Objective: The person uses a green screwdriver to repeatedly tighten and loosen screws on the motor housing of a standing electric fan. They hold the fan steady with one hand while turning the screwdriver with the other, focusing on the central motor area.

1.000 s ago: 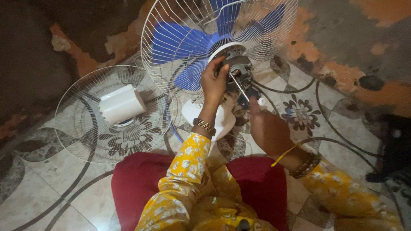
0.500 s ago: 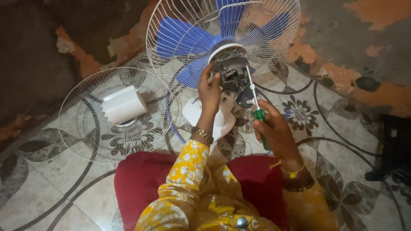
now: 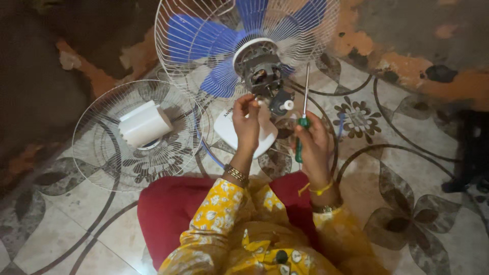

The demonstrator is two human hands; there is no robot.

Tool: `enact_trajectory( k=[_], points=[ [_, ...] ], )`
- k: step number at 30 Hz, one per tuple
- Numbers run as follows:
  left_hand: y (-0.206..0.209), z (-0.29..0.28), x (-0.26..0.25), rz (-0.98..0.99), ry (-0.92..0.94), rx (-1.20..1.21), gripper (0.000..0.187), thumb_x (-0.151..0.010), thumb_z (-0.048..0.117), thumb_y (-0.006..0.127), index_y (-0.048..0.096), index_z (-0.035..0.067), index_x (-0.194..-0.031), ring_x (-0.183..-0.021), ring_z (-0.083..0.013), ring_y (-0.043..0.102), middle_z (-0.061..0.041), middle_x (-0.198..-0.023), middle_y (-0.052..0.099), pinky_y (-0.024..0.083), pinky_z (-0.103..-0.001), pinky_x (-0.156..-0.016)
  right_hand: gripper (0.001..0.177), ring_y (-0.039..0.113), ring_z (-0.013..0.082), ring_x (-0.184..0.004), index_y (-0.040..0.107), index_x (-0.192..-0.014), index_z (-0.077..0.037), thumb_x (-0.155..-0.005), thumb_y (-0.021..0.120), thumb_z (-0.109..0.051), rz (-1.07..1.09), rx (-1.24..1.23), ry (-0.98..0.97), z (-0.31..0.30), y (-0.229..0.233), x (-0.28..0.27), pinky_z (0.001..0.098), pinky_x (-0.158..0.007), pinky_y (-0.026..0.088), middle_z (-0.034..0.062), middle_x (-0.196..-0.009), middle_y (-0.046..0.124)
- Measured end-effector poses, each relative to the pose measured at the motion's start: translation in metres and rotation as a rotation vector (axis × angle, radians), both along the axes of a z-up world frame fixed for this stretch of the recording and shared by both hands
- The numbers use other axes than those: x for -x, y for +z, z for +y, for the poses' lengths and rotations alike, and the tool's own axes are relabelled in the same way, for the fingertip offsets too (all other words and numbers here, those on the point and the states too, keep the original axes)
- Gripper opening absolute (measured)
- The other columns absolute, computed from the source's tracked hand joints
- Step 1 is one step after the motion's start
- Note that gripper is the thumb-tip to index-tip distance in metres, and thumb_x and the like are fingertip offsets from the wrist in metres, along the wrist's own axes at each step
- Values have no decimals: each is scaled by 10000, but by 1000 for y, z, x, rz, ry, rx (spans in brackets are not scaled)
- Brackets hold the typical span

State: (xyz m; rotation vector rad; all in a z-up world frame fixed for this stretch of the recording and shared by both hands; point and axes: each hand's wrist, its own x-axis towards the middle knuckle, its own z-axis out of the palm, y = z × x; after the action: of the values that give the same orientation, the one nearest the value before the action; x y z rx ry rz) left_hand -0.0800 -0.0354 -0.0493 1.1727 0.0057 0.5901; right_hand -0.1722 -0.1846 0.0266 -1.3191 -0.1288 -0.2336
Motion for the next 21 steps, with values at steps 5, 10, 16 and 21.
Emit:
enact_trajectory(
  k=[5,10,16,21],
  points=[
    [9,-26,17,354,-411,444,484,-991,297,629,459,78,-1388,-966,-152,598,-47,-1107,617,508,-325,-781,451,583,81,-681,503,-1412,-34,-982,627,-94,83,-79,-16,-6,-21,-25,226,-560,510,4,-1039,602],
    [13,-41,22,253,-483,503,610,-947,223,694,351,51,-1421,-988,-204,620,-120,-1103,575,607,-412,-881,443,587,79,-700,514,-1427,-39,-1002,628,-89,27,-117,43,-12,-32,-39,219,-581,509,12,-1008,569],
    [12,-46,18,236,-388,400,625,-942,198,716,387,6,-1437,-965,-223,647,-161,-1163,576,604,-370,-806,457,592,79,-694,478,-1416,-42,-982,618,-78,59,-123,65,-13,-42,-49,228,-556,516,12,-1018,585],
    [10,-49,20,198,-253,204,631,-942,185,719,406,10,-1461,-1057,-210,662,-173,-1277,579,598,-348,-816,481,590,81,-652,456,-1408,-34,-956,609,-89,29,-199,106,-9,-47,-39,219,-542,514,29,-1136,634]
  ],
)
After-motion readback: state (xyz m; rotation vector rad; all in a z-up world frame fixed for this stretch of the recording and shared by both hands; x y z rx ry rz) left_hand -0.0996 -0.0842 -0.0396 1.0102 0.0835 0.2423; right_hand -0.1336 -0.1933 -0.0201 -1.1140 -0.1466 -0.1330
